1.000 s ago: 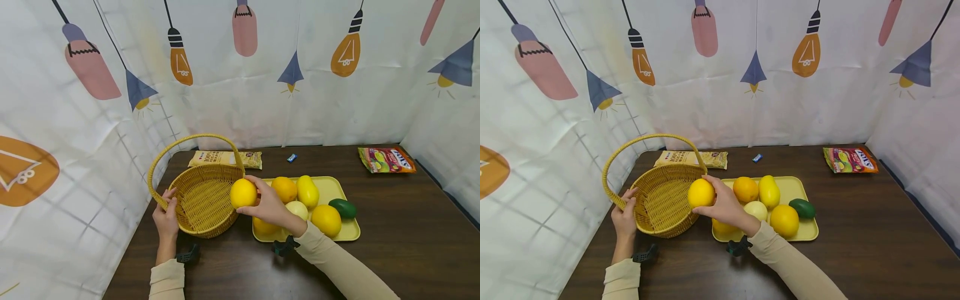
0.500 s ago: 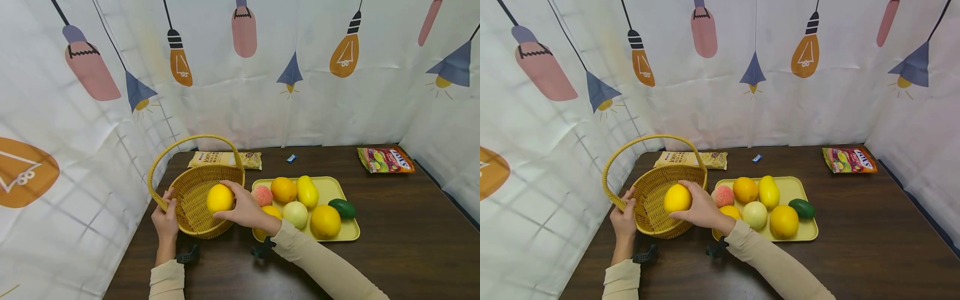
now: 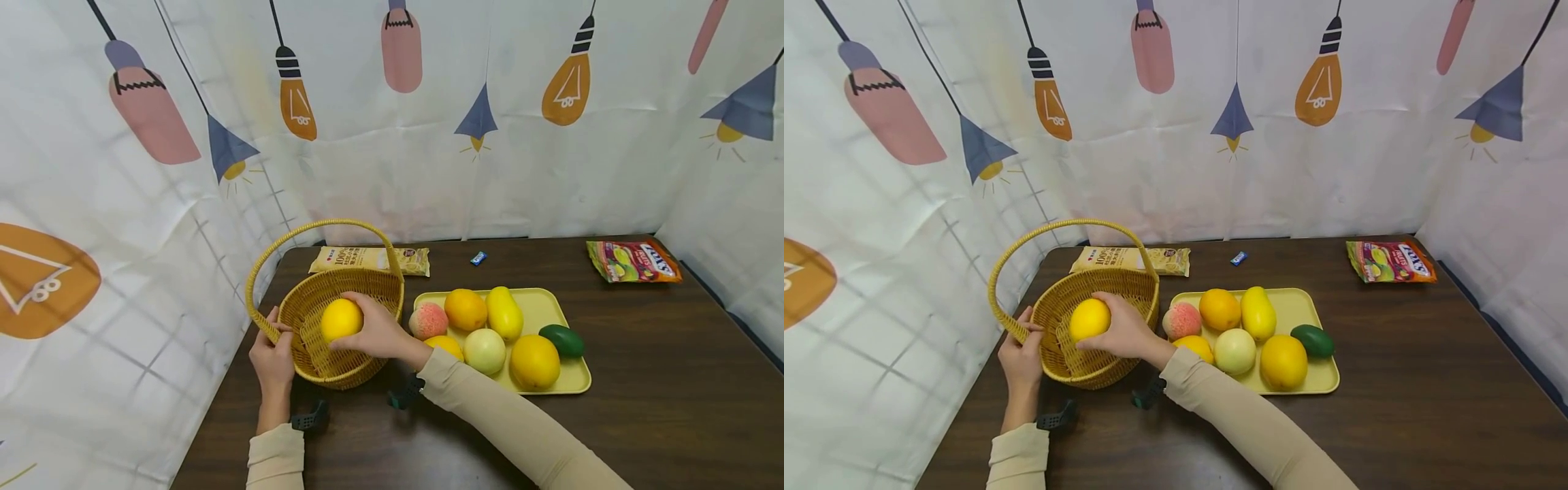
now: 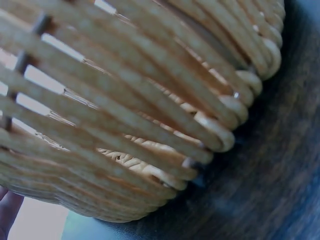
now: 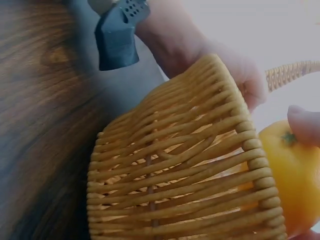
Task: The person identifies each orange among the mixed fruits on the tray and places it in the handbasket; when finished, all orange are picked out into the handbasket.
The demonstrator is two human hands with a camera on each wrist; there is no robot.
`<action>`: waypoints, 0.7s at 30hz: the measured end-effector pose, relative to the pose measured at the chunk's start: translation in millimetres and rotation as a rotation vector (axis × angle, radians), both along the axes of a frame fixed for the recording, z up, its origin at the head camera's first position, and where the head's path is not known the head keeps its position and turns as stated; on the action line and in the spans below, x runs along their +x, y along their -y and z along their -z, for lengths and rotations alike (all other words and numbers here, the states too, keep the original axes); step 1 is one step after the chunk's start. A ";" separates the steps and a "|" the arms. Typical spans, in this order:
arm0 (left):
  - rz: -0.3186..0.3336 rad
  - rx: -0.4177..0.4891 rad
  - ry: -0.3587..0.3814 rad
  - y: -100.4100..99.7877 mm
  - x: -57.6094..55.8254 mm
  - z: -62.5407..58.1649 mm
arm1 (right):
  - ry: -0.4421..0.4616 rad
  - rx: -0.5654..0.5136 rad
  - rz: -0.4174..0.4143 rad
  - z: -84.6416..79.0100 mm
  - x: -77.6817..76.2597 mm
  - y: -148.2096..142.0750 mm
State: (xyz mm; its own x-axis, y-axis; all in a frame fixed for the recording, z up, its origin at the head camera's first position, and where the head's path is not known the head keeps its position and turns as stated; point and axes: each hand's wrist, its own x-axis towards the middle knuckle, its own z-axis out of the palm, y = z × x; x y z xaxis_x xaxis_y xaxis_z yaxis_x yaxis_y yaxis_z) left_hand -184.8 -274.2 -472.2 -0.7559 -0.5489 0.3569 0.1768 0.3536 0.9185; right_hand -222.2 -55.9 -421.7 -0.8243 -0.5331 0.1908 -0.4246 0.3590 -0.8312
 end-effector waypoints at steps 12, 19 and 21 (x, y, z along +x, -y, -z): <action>-0.047 -0.020 0.018 -3.2 -1.1 0.5 | 0.126 0.044 -0.046 2.3 -19.0 24.5; -0.040 -0.018 0.032 -3.9 1.1 0.6 | 0.138 0.117 -0.113 5.2 -21.8 31.5; -0.040 -0.026 0.028 -3.9 1.5 0.3 | 0.126 0.145 -0.125 6.2 -21.4 32.7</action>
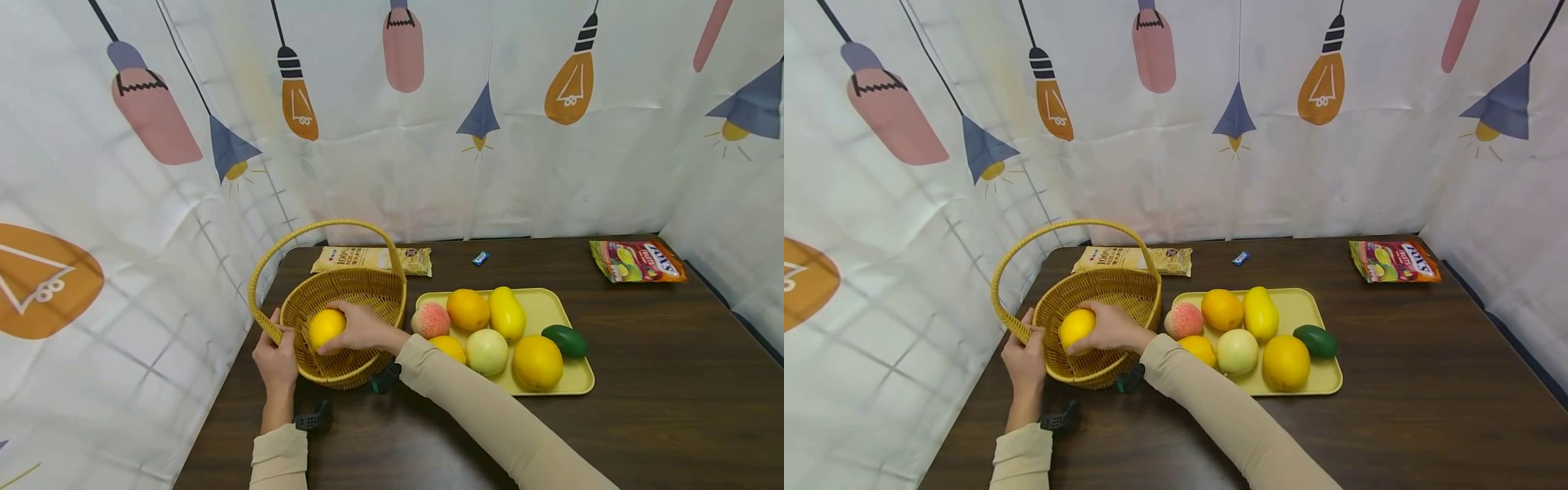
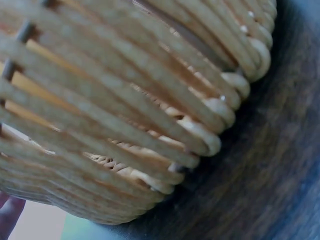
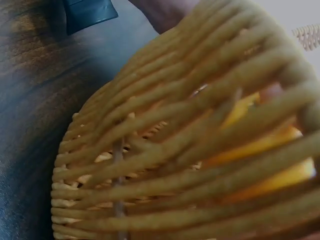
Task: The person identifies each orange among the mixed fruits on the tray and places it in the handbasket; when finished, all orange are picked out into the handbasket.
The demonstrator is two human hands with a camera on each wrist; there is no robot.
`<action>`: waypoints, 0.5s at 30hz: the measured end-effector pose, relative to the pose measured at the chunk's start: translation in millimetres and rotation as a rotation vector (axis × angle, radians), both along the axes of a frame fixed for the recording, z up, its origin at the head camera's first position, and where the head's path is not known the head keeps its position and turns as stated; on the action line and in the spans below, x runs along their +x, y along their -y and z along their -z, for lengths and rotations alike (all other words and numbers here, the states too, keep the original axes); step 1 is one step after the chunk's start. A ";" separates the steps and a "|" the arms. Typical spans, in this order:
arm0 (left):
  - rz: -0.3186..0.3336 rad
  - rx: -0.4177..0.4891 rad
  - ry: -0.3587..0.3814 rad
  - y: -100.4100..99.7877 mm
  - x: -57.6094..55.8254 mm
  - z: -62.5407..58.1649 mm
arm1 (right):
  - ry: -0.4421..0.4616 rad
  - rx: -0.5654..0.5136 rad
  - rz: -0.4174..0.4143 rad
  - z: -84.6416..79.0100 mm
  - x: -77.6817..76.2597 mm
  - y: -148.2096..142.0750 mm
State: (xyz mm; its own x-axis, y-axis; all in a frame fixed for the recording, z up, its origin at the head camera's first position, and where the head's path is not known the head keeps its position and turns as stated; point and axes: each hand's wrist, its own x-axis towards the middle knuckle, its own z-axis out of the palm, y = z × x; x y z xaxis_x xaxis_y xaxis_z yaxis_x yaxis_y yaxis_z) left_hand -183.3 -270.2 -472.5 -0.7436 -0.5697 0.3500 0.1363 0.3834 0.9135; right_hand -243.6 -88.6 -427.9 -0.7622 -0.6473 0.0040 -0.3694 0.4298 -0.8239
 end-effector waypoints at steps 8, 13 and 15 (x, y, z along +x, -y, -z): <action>-0.023 -0.026 -0.004 0.8 -0.5 3.3 | -0.060 0.094 -0.011 2.4 2.4 2.2; -0.018 -0.037 0.008 0.5 -0.7 3.2 | -0.045 0.121 -0.015 1.6 2.7 2.5; -0.013 -0.038 0.010 0.2 -0.8 2.4 | -0.045 0.130 -0.027 2.1 2.3 2.6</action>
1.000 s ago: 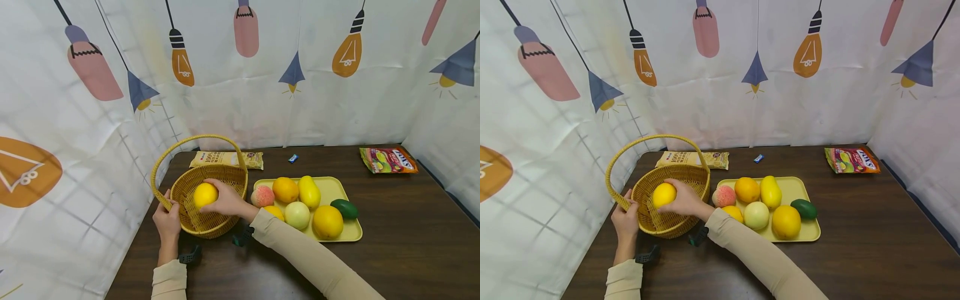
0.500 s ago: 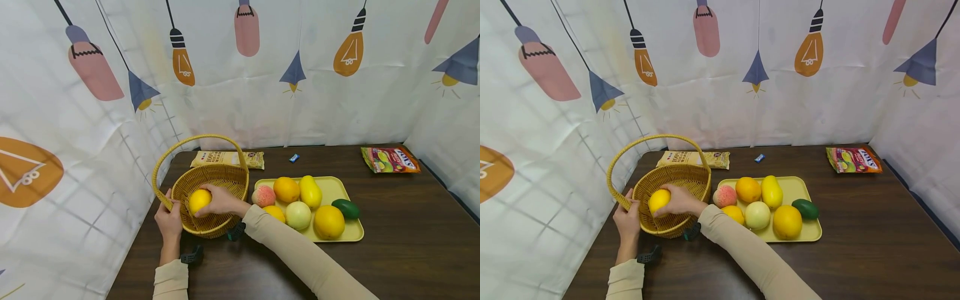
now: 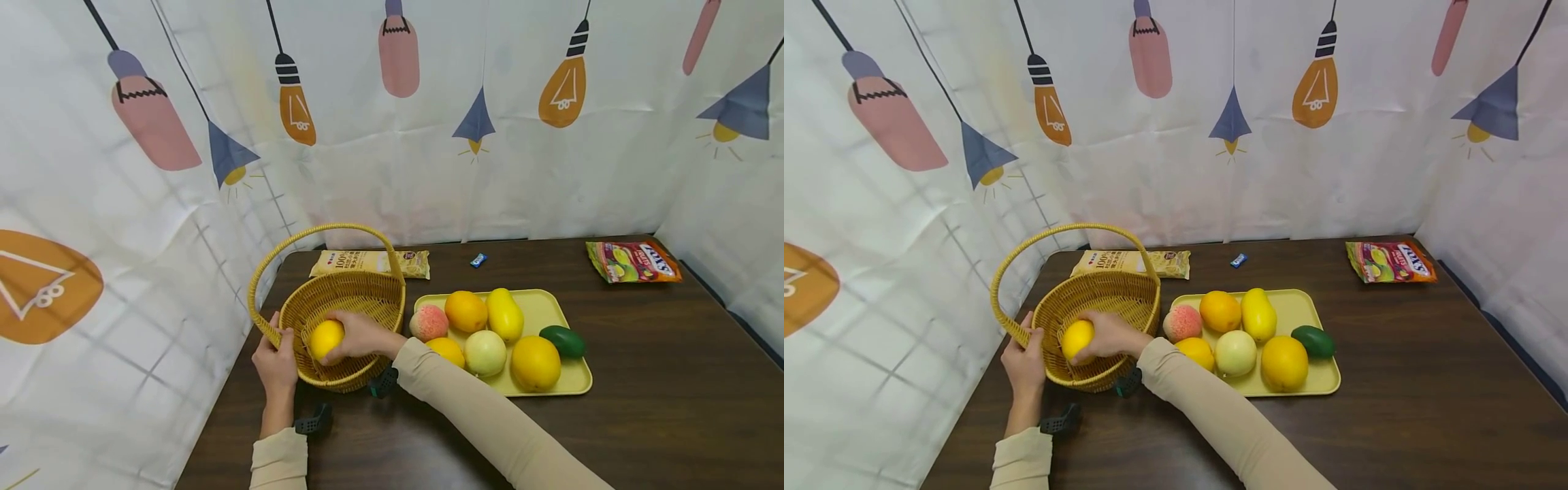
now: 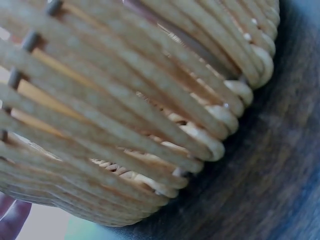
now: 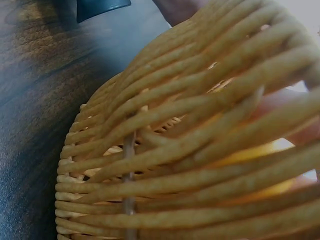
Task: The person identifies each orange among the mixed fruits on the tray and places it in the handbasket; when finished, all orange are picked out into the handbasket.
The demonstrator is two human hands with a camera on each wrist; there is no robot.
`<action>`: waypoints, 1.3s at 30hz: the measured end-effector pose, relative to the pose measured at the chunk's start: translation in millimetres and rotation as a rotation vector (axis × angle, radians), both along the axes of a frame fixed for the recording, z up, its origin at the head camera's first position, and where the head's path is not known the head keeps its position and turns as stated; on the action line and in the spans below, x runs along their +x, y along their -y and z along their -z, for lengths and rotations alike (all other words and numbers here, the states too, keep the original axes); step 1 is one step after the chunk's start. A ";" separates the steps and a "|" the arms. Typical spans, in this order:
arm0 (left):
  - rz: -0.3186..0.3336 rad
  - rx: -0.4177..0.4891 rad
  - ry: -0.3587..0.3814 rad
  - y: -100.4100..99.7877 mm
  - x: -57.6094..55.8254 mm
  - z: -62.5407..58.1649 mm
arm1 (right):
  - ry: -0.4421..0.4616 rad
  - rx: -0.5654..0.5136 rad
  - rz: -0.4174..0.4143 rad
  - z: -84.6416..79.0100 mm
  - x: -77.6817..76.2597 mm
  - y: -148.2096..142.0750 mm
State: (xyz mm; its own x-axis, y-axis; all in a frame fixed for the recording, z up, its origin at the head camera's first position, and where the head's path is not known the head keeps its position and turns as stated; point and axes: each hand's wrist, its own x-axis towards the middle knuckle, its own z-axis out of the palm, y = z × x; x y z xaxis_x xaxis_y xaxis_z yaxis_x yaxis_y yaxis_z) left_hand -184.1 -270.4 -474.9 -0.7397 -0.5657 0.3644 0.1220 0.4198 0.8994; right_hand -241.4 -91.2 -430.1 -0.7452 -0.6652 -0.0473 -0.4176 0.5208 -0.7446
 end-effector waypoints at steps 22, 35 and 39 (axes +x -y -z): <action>-0.024 -0.020 0.018 2.4 0.6 -1.9 | 0.000 0.031 -0.043 0.1 -2.0 5.2; -0.017 0.002 0.009 2.1 -1.7 -0.9 | -0.091 0.053 -0.022 0.0 0.6 4.8; -0.024 0.004 0.003 0.9 -2.7 -0.3 | -0.133 0.033 -0.021 0.3 3.8 2.1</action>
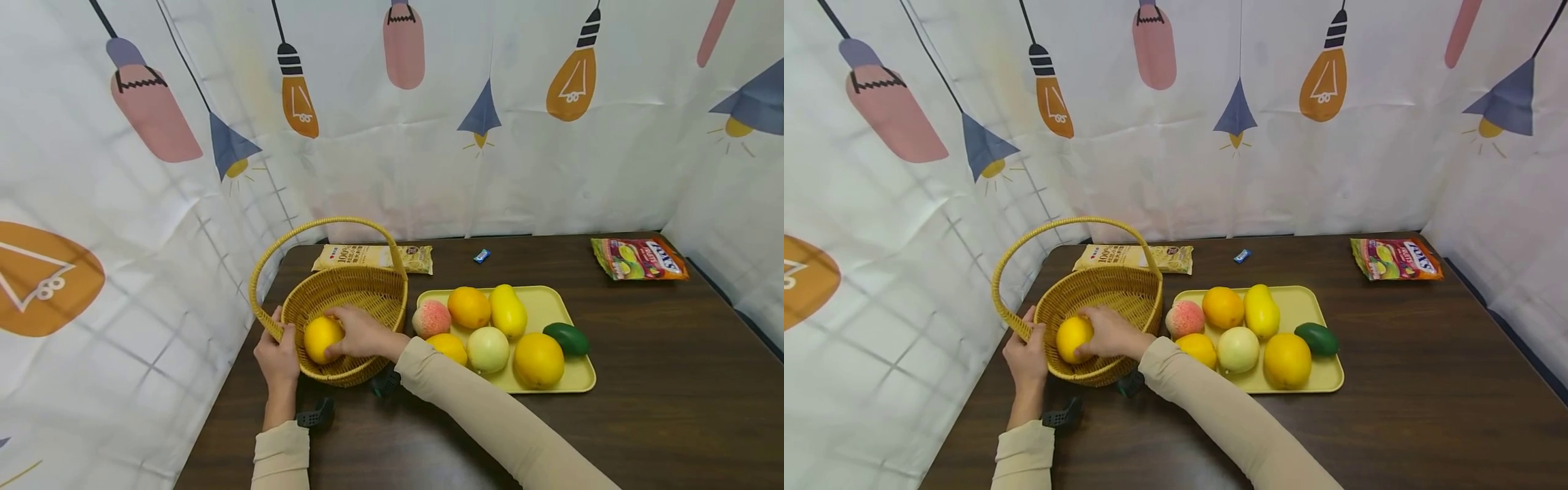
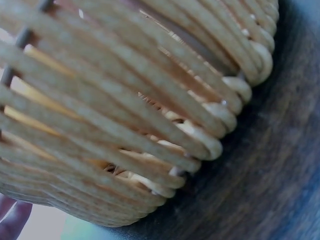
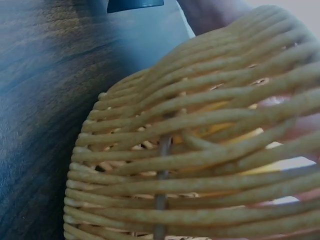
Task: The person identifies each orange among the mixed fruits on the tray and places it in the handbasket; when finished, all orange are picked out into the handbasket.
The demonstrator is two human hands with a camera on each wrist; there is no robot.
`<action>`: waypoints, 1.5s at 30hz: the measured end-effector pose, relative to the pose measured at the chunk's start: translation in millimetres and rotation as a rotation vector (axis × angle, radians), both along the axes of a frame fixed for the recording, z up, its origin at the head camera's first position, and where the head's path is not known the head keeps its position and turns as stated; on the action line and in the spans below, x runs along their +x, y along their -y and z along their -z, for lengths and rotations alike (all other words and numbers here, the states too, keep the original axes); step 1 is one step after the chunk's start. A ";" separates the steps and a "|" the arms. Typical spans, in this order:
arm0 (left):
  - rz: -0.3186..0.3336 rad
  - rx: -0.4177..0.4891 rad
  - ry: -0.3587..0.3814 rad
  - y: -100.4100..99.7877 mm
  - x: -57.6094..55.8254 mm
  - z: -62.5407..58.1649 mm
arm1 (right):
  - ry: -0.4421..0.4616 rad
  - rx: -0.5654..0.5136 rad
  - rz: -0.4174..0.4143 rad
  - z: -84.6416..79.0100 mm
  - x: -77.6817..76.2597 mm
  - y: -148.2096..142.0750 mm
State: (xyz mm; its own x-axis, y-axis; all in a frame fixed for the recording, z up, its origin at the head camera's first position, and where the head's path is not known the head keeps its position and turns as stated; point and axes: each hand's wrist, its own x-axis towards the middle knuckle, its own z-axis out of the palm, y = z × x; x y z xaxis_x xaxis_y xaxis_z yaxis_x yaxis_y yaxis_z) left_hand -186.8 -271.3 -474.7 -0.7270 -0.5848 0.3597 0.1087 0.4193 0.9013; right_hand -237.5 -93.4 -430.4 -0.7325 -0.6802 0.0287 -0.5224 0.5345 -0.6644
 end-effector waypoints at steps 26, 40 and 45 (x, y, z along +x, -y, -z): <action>0.011 0.006 -0.009 -1.1 -4.1 -3.1 | 0.072 -0.361 0.002 -16.4 20.9 -62.7; 0.014 0.038 0.012 -1.4 -0.1 -1.8 | 0.072 -0.380 -0.029 -24.6 33.1 -101.4; 0.008 0.033 0.013 -1.5 0.5 -1.5 | 0.103 -0.409 -0.090 -28.4 34.3 -120.8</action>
State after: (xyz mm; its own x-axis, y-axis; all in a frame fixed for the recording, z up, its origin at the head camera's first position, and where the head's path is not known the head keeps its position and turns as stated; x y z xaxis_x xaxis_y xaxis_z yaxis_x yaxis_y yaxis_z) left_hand -186.4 -269.8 -473.2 -0.7362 -0.5903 0.3310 0.1004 0.3884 0.9160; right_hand -203.3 27.5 -402.0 -0.6837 -0.6895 0.2390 -0.4748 0.1716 -0.8632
